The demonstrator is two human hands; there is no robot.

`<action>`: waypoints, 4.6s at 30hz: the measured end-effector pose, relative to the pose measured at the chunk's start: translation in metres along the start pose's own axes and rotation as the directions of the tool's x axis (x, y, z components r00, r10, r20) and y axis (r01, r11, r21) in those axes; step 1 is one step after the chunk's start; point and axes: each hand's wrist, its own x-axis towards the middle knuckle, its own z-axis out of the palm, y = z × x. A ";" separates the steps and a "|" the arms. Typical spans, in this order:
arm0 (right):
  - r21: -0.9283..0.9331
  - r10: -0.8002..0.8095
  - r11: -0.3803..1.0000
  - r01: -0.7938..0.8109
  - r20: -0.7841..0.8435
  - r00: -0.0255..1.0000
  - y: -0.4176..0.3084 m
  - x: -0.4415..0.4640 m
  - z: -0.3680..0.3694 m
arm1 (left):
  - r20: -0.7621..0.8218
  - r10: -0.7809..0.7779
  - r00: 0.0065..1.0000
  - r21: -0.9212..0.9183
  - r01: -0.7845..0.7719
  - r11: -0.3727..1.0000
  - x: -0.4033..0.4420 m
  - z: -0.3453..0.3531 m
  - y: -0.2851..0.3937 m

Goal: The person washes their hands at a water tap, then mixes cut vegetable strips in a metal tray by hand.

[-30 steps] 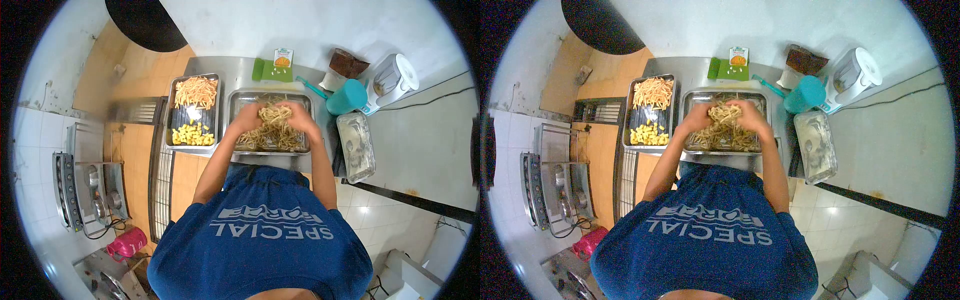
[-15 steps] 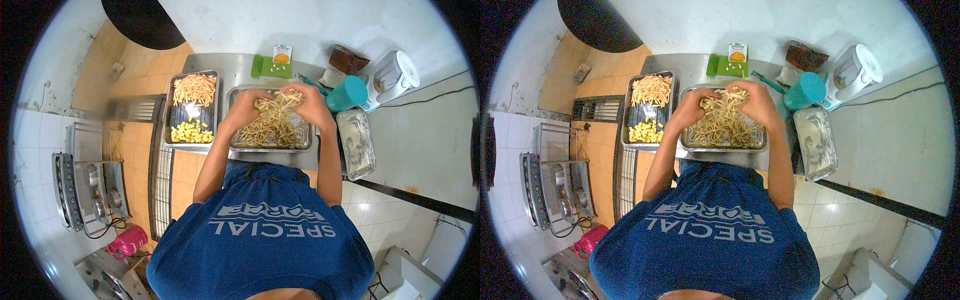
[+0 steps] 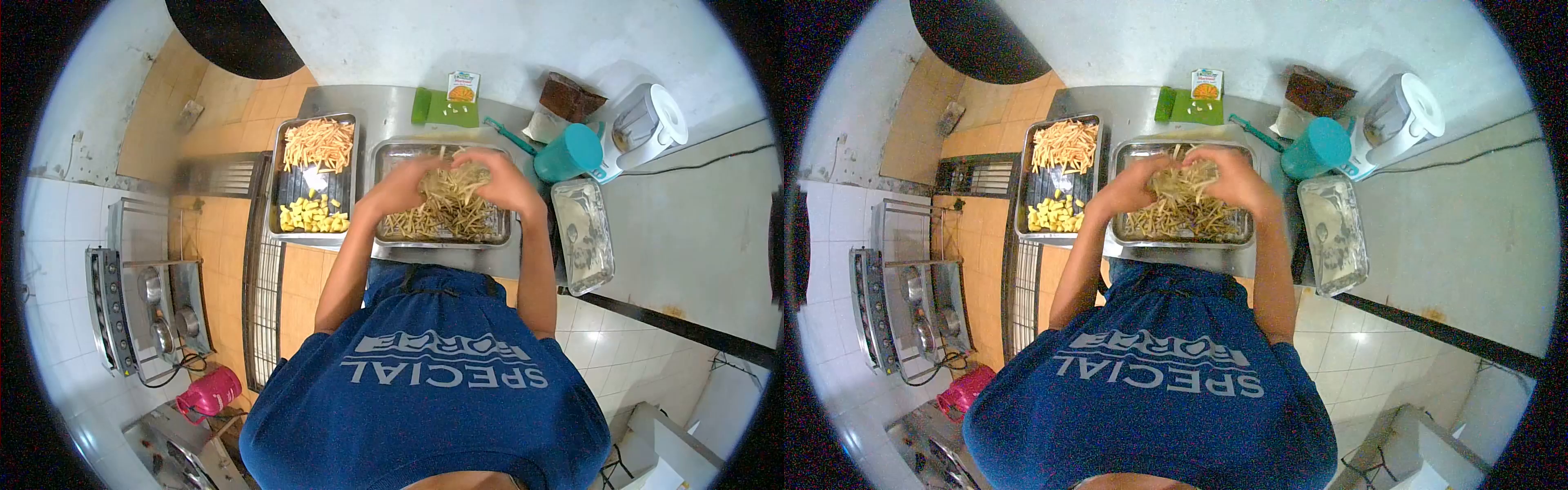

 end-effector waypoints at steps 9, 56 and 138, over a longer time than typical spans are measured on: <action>-0.191 0.146 0.972 -0.136 0.040 0.988 0.113 -0.006 0.067 | 0.106 -0.423 0.900 0.367 0.360 0.858 0.004 0.037 -0.049; 0.224 0.066 0.973 -0.060 -0.021 0.998 -0.007 -0.009 0.029 | -0.198 -0.252 0.947 -0.143 0.226 0.964 -0.011 0.017 0.009; -0.197 0.235 0.952 -0.235 -0.026 0.972 0.095 -0.028 0.126 | -0.071 -0.544 0.836 0.228 0.544 0.807 -0.034 0.110 -0.056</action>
